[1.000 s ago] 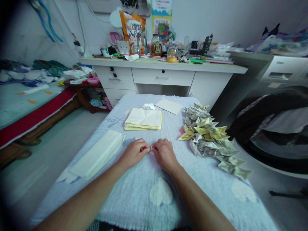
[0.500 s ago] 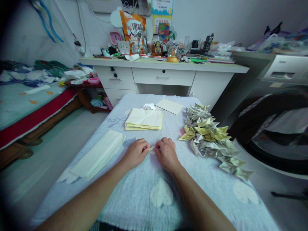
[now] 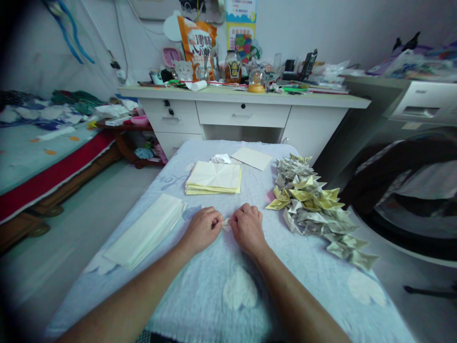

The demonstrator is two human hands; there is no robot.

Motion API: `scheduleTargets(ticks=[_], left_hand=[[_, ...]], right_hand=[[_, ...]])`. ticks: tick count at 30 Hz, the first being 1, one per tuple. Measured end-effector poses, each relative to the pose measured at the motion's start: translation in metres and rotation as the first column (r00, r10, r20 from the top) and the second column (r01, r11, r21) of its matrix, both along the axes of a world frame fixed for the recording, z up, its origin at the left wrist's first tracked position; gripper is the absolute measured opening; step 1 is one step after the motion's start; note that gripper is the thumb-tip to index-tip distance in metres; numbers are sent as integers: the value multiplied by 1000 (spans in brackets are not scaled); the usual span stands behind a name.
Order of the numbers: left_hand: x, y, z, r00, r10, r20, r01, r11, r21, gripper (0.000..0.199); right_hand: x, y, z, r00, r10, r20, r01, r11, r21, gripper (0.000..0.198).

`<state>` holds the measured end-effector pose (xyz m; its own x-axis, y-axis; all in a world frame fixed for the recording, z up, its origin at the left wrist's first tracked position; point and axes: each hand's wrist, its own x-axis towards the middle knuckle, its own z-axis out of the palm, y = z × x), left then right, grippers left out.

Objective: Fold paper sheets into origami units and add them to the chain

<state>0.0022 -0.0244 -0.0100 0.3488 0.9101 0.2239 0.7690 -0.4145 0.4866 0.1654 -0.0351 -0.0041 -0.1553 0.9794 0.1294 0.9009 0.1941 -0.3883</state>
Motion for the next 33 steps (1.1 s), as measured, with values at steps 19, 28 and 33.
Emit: scheduleTargets(ticks=[19, 28, 33], left_hand=[[5, 0, 1, 978, 188, -94, -193, 980, -41, 12], [7, -1, 4, 971, 214, -105, -224, 970, -95, 14], [3, 0, 3, 974, 208, -89, -218, 968, -123, 13]], right_hand=[[5, 0, -1, 1000, -24, 7, 24, 1000, 7, 24], [-1, -2, -2, 995, -45, 92, 41, 998, 42, 11], [-2, -2, -2, 992, -34, 119, 28, 999, 46, 11]])
